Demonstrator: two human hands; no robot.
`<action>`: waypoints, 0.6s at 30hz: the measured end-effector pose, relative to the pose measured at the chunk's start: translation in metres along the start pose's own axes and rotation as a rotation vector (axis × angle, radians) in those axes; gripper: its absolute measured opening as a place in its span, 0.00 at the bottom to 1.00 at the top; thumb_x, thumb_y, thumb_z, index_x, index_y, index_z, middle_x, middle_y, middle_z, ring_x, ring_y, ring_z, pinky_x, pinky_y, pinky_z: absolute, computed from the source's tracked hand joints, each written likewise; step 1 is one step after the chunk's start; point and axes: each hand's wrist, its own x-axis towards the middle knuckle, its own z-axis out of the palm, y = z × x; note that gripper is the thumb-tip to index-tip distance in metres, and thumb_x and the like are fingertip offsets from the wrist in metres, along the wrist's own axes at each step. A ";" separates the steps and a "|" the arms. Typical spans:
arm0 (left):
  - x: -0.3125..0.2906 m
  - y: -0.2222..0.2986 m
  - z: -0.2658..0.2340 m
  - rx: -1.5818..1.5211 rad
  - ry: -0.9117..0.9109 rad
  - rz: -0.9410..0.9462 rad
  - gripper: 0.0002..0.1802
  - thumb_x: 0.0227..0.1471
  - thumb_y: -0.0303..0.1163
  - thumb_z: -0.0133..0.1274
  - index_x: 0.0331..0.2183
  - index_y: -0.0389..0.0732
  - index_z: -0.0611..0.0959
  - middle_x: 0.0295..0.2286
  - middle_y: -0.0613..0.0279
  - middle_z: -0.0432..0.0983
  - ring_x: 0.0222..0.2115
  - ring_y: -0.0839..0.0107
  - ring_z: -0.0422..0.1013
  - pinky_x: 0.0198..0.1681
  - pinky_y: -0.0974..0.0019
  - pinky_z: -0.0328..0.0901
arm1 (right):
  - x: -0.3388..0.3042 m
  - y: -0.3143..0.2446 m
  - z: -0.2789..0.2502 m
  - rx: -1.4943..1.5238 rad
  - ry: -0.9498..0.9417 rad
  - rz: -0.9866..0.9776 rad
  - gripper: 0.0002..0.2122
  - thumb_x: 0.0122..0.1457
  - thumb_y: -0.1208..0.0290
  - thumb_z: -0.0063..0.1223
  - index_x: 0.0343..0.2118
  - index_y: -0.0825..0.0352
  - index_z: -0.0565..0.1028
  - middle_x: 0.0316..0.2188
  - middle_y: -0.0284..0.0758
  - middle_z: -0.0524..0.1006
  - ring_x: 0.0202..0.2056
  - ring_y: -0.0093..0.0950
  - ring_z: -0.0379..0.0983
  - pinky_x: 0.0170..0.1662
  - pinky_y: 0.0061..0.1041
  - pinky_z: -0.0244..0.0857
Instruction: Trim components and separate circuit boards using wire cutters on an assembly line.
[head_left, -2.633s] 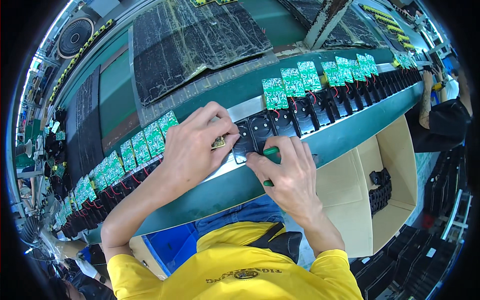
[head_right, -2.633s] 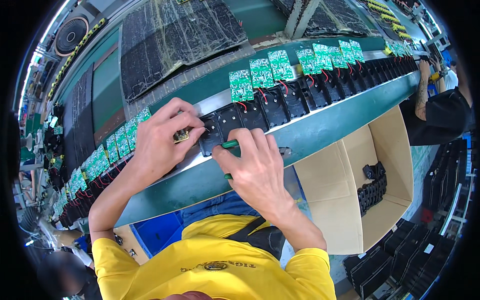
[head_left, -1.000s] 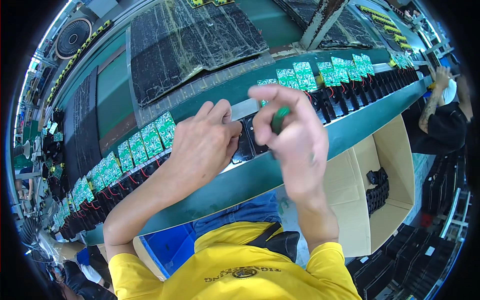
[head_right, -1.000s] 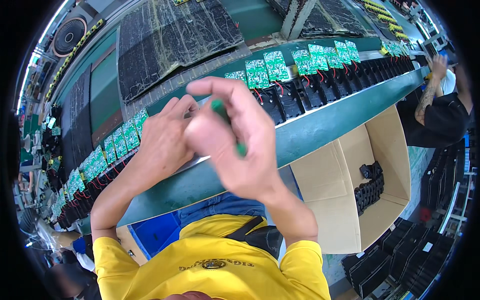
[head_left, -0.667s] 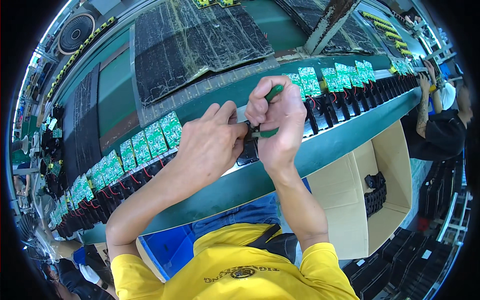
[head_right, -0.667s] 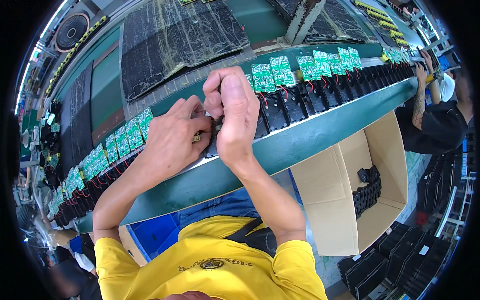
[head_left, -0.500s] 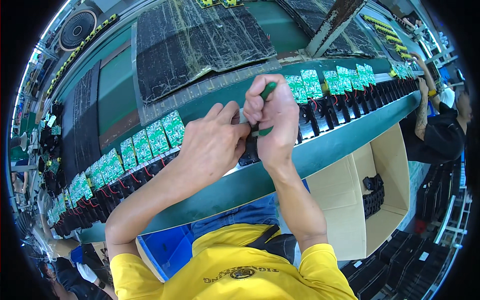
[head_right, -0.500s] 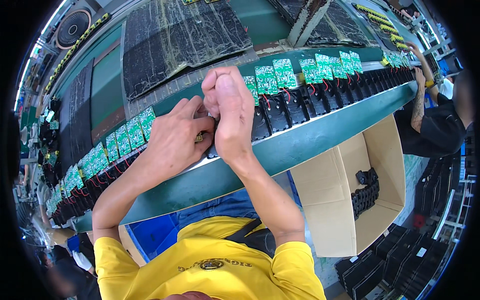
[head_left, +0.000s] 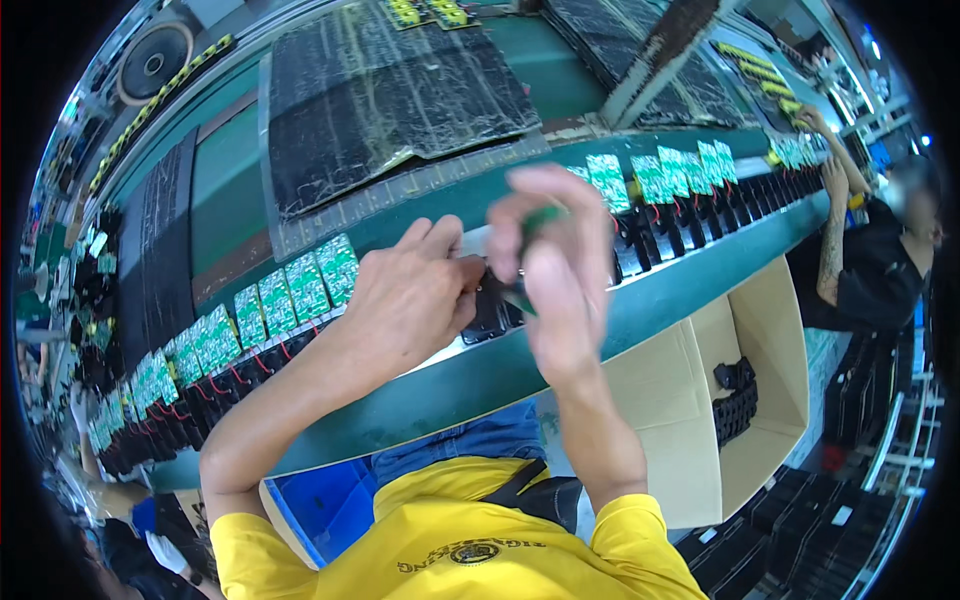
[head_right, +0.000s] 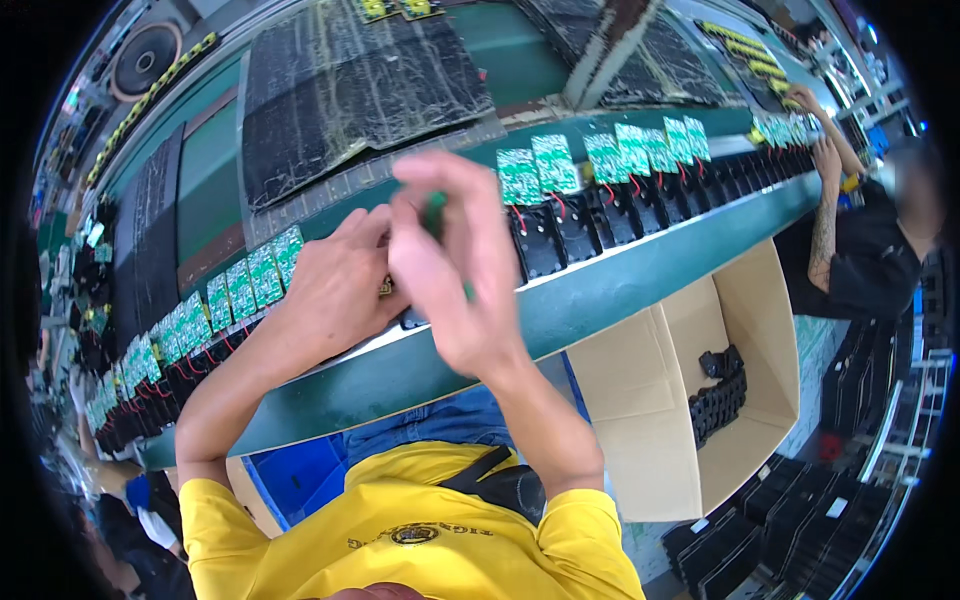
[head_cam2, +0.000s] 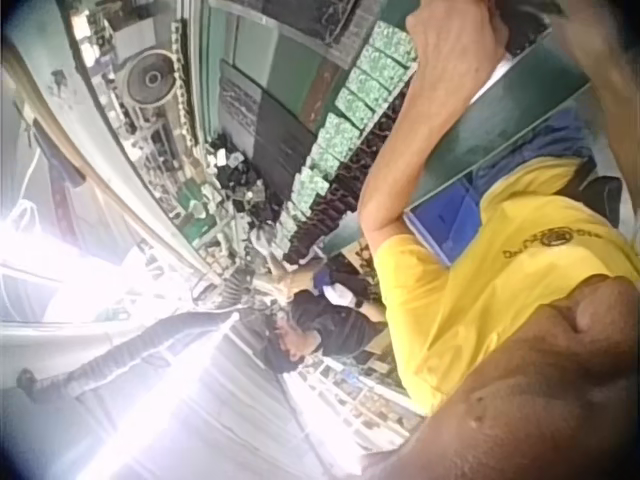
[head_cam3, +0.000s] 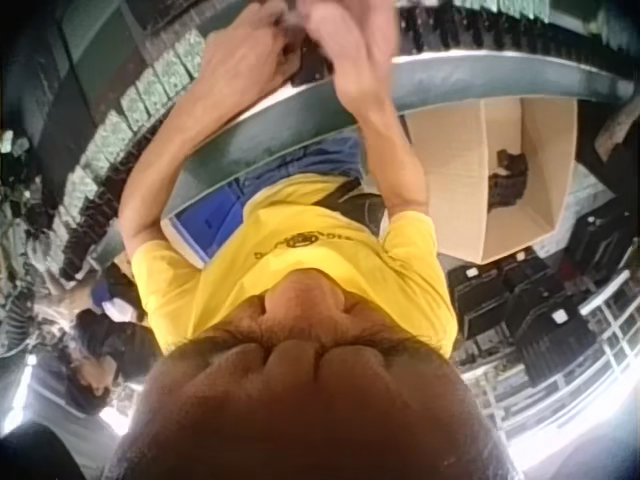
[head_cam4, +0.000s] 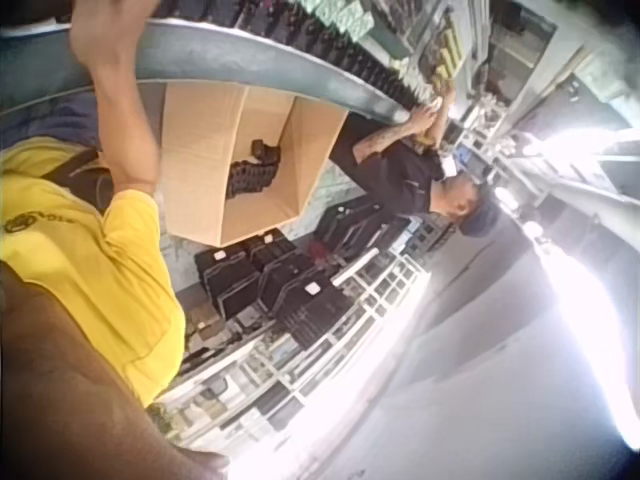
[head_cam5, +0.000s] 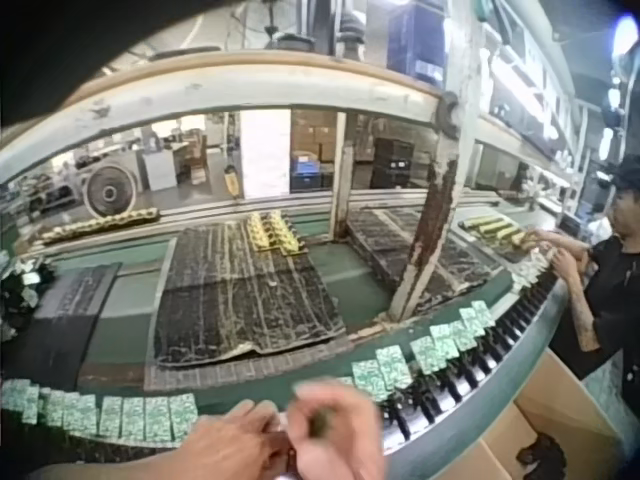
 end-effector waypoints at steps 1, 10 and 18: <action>-0.001 -0.002 -0.004 0.004 -0.040 0.011 0.06 0.53 0.32 0.66 0.34 0.43 0.89 0.40 0.58 0.76 0.38 0.57 0.74 0.31 0.55 0.71 | -0.009 -0.013 -0.005 0.010 -0.028 0.010 0.10 0.72 0.70 0.54 0.49 0.67 0.83 0.34 0.33 0.74 0.33 0.24 0.65 0.38 0.25 0.61; 0.031 -0.010 -0.055 -0.048 -0.448 -0.058 0.14 0.57 0.33 0.66 0.45 0.43 0.87 0.48 0.59 0.78 0.47 0.56 0.78 0.44 0.51 0.75 | -0.058 -0.022 -0.066 -1.510 -0.653 -0.305 0.15 0.58 0.70 0.77 0.49 0.57 0.91 0.43 0.35 0.75 0.38 0.33 0.69 0.41 0.33 0.67; -0.002 -0.014 0.013 0.195 0.246 0.255 0.15 0.59 0.37 0.66 0.45 0.44 0.84 0.52 0.54 0.78 0.58 0.55 0.76 0.70 0.46 0.67 | -0.059 -0.018 -0.068 -1.486 -0.627 -0.346 0.11 0.59 0.69 0.77 0.45 0.55 0.92 0.44 0.34 0.75 0.39 0.34 0.71 0.43 0.34 0.70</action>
